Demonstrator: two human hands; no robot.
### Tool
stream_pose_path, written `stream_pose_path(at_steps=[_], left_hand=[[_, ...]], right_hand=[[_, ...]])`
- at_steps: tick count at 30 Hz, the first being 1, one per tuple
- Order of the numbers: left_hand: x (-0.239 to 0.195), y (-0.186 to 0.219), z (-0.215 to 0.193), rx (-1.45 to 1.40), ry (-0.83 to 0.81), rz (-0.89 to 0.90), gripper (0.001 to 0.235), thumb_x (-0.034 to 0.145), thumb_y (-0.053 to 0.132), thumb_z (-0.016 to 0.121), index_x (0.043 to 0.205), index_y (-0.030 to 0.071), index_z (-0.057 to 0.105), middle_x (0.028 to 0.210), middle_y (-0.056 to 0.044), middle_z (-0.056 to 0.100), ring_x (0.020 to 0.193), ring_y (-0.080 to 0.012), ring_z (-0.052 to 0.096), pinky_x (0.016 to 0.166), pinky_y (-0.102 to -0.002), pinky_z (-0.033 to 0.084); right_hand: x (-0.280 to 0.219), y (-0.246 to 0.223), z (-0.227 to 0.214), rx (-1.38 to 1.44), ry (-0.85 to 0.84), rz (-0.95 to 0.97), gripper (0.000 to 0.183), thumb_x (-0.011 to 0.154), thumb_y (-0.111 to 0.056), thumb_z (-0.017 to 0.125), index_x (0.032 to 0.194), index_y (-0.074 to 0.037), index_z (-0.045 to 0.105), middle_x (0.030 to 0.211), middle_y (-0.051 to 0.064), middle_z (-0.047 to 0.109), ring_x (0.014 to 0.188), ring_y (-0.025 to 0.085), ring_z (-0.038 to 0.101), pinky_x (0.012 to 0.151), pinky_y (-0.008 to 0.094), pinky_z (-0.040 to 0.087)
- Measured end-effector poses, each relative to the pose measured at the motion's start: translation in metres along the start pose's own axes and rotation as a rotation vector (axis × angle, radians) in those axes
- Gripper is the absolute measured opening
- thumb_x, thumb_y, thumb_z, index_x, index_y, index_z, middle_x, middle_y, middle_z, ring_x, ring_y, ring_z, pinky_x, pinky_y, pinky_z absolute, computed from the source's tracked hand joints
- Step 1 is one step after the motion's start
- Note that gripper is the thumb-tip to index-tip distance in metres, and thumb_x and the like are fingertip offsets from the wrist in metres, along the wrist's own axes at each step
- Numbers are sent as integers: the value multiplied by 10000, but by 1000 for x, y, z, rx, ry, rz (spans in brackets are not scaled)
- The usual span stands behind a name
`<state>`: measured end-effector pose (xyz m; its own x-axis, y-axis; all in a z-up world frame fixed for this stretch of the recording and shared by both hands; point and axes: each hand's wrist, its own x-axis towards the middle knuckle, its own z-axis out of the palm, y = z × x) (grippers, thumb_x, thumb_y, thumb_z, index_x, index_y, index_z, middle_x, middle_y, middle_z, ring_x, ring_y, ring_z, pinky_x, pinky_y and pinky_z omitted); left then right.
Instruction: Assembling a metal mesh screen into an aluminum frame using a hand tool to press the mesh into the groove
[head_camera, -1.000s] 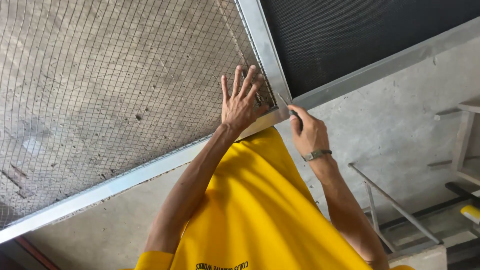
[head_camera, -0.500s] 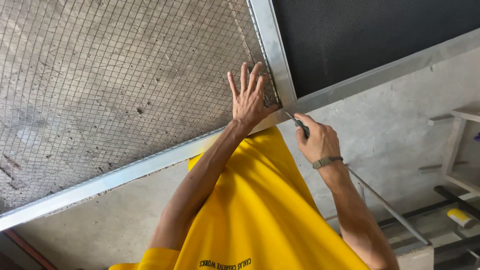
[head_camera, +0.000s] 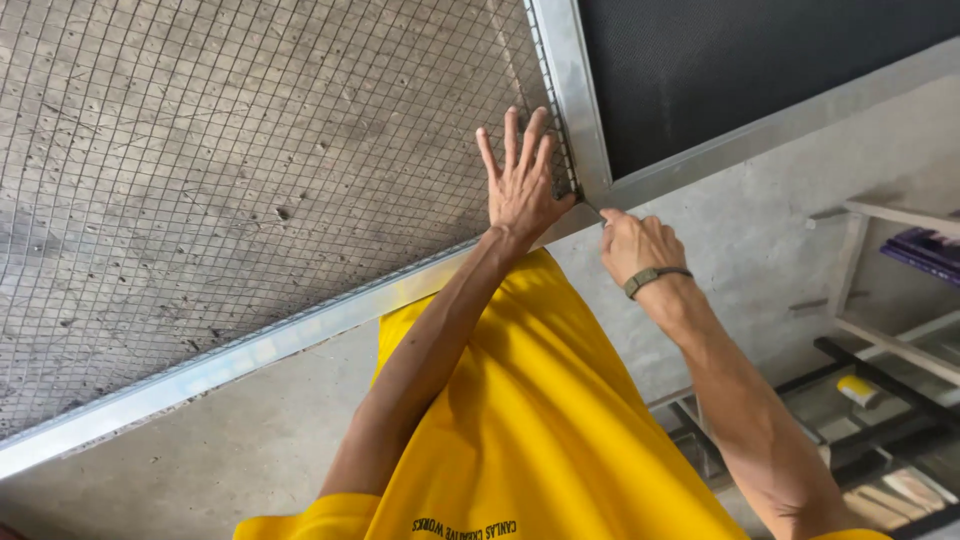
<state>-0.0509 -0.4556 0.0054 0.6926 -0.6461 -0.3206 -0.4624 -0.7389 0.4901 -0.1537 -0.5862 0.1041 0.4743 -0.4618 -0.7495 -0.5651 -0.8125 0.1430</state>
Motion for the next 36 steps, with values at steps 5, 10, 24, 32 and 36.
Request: stream_pose_path(at_steps=[5,10,24,32,36], left_hand=[[-1,-8,13,34,137,32,940,696,653,802,1436,139,536,1692,-8,200,1584,-356,65,1239,-744,27],[0,-11,10,-11,134,53,893,717,592,795,1436,131,534,1695,-10,184,1588,-361,56,1246,-748,31],[1,-22,-11,44,-39,133,888,838,682,725,1525,202,430,1706,-19,151,1587,-340,113,1276,-689,80],[86,-69,-76,50,275,60,651,1003,576,564,1512,206,398,1720,-69,137,1584,-361,102,1256,-638,123],[110,-96,-84,155,252,39,961,940,792,552,1671,272,206,1748,-63,127,1610,-364,76,1282,-654,89]], right_hand=[[-20,-60,-29,27,-96,124,420,991,-142,414,1361,-141,612,1189,330,624,1092,569,582,888,620,513],[-3,-85,-32,-79,-166,214,380,923,-35,426,1198,-10,687,1164,303,683,1111,520,639,875,577,567],[-4,-52,-74,168,36,7,381,1012,-303,485,1302,-257,728,1191,209,760,1150,509,660,1061,599,496],[43,-46,-72,427,417,-286,500,1001,-253,532,1499,-265,571,1243,282,683,1134,507,628,986,611,511],[63,-47,-72,525,458,-314,502,999,-295,534,1498,-347,568,1275,201,694,1157,455,629,987,587,509]])
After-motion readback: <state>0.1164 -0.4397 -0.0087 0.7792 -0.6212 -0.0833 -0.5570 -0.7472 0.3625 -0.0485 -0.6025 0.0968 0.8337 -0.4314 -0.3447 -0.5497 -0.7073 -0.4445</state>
